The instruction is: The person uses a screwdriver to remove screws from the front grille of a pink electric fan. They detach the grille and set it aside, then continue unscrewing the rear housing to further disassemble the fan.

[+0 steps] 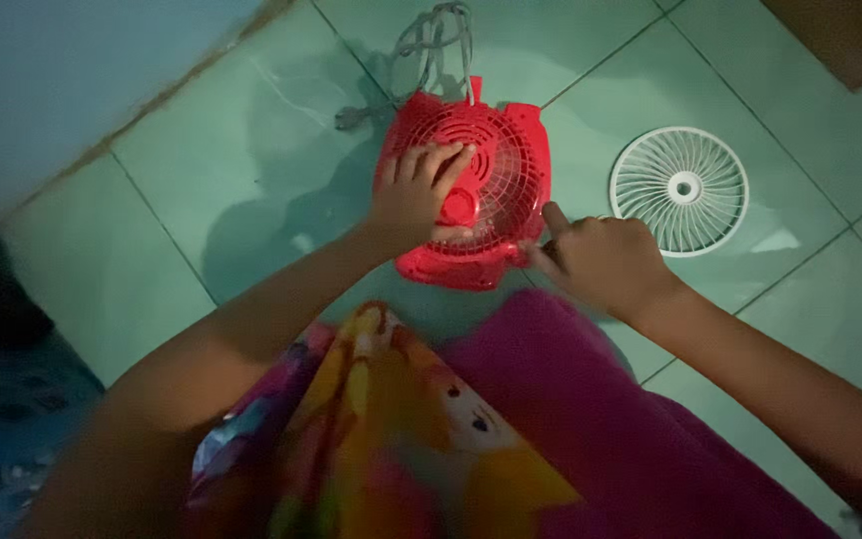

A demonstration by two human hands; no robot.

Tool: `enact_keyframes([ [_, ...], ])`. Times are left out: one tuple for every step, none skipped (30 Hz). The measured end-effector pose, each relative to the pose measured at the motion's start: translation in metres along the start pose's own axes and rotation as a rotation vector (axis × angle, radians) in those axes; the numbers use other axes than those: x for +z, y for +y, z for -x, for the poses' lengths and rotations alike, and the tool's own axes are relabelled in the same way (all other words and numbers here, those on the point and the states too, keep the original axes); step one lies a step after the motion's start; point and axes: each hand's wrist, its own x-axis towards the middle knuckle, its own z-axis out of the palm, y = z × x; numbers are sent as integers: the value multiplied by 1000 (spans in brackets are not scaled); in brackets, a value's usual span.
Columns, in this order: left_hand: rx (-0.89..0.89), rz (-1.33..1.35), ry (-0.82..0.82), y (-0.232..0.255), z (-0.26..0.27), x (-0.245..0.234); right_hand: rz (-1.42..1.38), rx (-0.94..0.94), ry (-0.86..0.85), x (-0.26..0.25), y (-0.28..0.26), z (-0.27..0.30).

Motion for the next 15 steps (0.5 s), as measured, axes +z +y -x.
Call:
enact_keyframes([
  [15, 13, 16, 0, 2, 2, 53, -8, -32, 0, 0, -1],
  [29, 25, 34, -1, 3, 3, 108, -17, -62, 1, 1, -2],
  [42, 37, 52, -1, 4, 5, 87, -48, 29, 2, 2, -2],
  [19, 34, 22, -1, 4, 8, 68, -80, 121, 4, 2, -1],
  [-5, 31, -9, 0, 2, 10, 49, -112, 212, 6, 3, 0],
  [-30, 27, -38, 1, 1, 12, 26, -147, 258, 6, 5, -1],
  [-24, 44, -20, 1, 2, 12, 3, -182, 304, 7, 6, -1],
  [-18, 61, 0, 2, 3, 12, -19, -217, 350, 7, 7, -1],
  [-13, 78, 20, 3, 3, 11, -14, -210, 334, 7, 8, -1],
  [-13, 81, 27, 2, 4, 10, -8, -202, 320, 7, 8, -1],
  [-12, 85, 33, 2, 5, 8, -3, -195, 306, 6, 9, -1],
  [-11, 91, 40, 2, 5, 6, 8, -170, 278, 4, 9, 0],
  [-11, 86, 32, 2, 4, 4, 19, -145, 251, 3, 9, 0],
  [-10, 82, 23, 3, 3, 2, 29, -119, 224, 2, 9, 1],
  [-10, 78, 14, 3, 3, 0, 34, -83, 174, 1, 10, 3],
])
